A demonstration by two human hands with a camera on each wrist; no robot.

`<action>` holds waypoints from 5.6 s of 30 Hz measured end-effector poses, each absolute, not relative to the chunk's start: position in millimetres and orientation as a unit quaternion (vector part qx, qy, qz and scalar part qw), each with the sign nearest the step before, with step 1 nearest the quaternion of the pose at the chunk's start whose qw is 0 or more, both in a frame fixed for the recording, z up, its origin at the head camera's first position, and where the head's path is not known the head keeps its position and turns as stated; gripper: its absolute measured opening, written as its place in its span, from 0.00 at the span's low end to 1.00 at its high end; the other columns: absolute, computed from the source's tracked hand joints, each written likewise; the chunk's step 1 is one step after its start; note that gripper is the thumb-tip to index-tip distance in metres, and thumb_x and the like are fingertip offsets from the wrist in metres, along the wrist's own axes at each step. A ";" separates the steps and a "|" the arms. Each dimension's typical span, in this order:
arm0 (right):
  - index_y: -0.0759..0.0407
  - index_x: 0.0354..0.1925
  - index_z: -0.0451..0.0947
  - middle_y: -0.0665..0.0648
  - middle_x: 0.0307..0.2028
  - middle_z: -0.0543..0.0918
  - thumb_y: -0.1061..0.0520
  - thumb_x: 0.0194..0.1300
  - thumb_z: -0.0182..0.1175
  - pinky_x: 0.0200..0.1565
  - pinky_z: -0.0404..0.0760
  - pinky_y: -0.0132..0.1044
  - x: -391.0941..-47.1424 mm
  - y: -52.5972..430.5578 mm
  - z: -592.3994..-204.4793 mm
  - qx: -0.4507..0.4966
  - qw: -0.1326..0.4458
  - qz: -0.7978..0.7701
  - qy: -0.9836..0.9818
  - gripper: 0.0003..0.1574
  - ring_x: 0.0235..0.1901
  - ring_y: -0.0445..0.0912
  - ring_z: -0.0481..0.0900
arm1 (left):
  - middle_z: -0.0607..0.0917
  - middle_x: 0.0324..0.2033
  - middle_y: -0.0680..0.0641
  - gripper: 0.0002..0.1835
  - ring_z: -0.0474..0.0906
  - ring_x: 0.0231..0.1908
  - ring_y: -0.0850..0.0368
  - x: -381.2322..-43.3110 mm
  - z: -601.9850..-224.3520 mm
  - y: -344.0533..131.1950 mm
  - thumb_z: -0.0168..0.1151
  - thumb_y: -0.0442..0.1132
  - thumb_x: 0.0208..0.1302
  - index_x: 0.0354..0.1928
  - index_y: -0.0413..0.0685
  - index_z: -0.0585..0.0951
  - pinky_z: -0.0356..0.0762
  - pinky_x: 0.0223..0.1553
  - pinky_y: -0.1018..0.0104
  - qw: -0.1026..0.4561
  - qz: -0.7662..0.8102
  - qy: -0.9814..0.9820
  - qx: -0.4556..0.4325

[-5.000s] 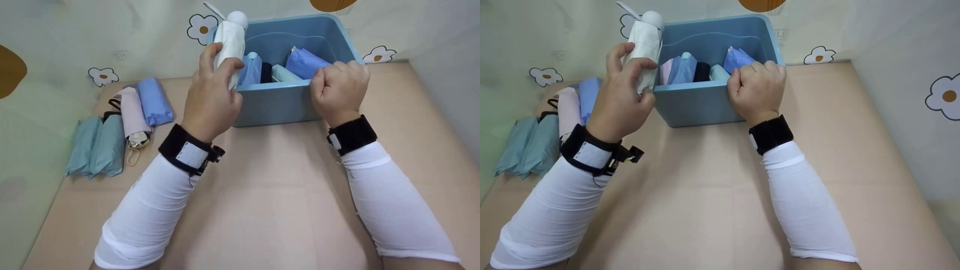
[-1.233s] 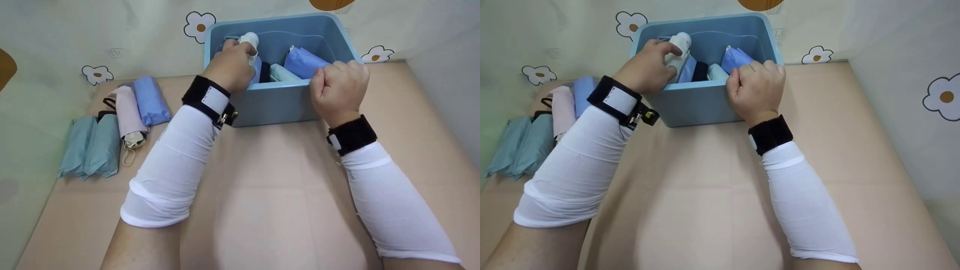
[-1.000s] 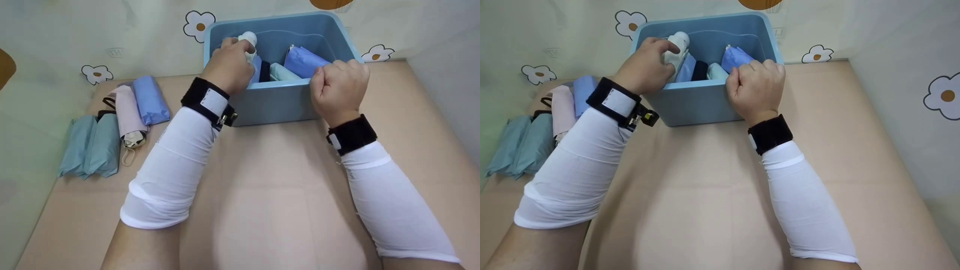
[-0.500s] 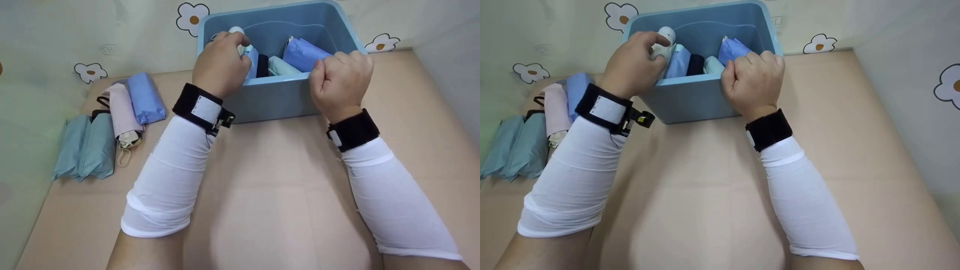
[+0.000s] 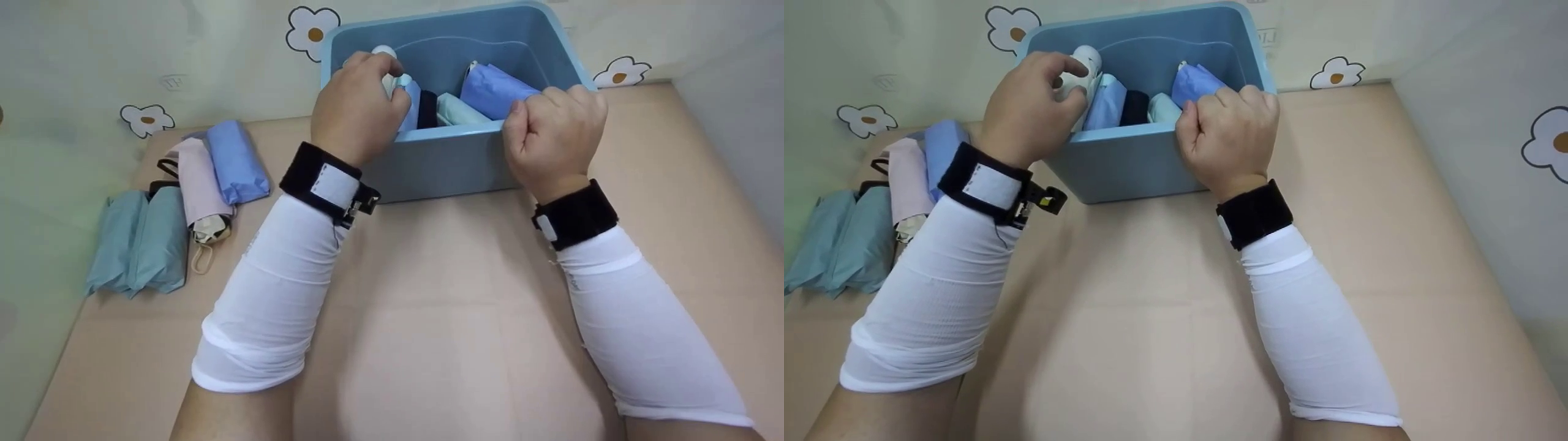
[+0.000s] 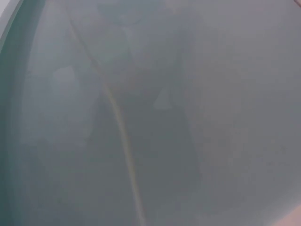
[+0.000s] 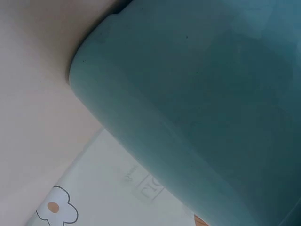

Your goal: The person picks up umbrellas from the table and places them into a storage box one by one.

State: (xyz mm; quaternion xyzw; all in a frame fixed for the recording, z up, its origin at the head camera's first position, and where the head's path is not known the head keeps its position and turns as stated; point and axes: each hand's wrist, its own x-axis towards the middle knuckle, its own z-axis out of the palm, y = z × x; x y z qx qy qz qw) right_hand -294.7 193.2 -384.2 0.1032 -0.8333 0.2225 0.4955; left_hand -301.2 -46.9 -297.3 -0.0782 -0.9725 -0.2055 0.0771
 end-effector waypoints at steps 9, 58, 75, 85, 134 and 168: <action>0.65 0.15 0.67 0.64 0.15 0.68 0.47 0.69 0.45 0.36 0.61 0.58 -293.7 191.6 -384.0 0.098 0.489 0.223 -0.837 0.31 0.24 0.64 0.66 | 0.81 0.66 0.51 0.22 0.77 0.66 0.52 -290.0 -310.3 -59.9 0.52 0.57 0.78 0.60 0.56 0.85 0.72 0.64 0.55 0.159 -0.204 -0.960 -0.109; 0.63 0.13 0.63 0.63 0.14 0.67 0.48 0.71 0.43 0.33 0.61 0.56 -292.1 192.7 -379.1 0.105 0.484 0.201 -0.845 0.31 0.22 0.62 0.65 | 0.38 0.79 0.18 0.48 0.37 0.79 0.20 -288.8 -390.2 -194.9 0.57 0.59 0.74 0.83 0.38 0.53 0.54 0.74 0.25 -0.092 -0.170 -0.975 0.110; 0.64 0.14 0.66 0.64 0.15 0.69 0.46 0.70 0.43 0.35 0.62 0.58 -291.6 192.7 -380.7 0.093 0.468 0.205 -0.855 0.33 0.24 0.63 0.67 | 0.61 0.72 0.21 0.40 0.59 0.70 0.24 -296.0 -392.8 -210.0 0.53 0.58 0.76 0.76 0.33 0.66 0.66 0.65 0.28 -0.059 -0.141 -0.979 0.133; 0.63 0.14 0.64 0.64 0.15 0.68 0.47 0.70 0.44 0.34 0.62 0.58 -292.2 192.3 -380.1 0.104 0.486 0.206 -0.843 0.31 0.24 0.63 0.66 | 0.62 0.70 0.21 0.37 0.63 0.65 0.22 -300.5 -400.2 -212.4 0.59 0.55 0.73 0.77 0.41 0.69 0.68 0.61 0.29 -0.047 -0.120 -0.980 0.149; 0.64 0.14 0.65 0.64 0.15 0.68 0.46 0.70 0.42 0.36 0.62 0.57 -291.6 191.7 -379.8 0.095 0.475 0.210 -0.849 0.32 0.23 0.62 0.65 | 0.66 0.62 0.23 0.26 0.69 0.56 0.22 -295.8 -397.6 -216.9 0.52 0.38 0.74 0.72 0.52 0.76 0.79 0.50 0.36 -0.055 -0.078 -0.987 0.131; 0.64 0.14 0.66 0.64 0.15 0.68 0.47 0.70 0.44 0.36 0.62 0.58 -291.9 191.6 -382.5 0.100 0.478 0.215 -0.845 0.32 0.24 0.63 0.66 | 0.59 0.68 0.21 0.32 0.74 0.55 0.18 -281.9 -394.8 -213.7 0.59 0.49 0.71 0.75 0.52 0.71 0.73 0.55 0.25 -0.108 -0.097 -0.986 0.087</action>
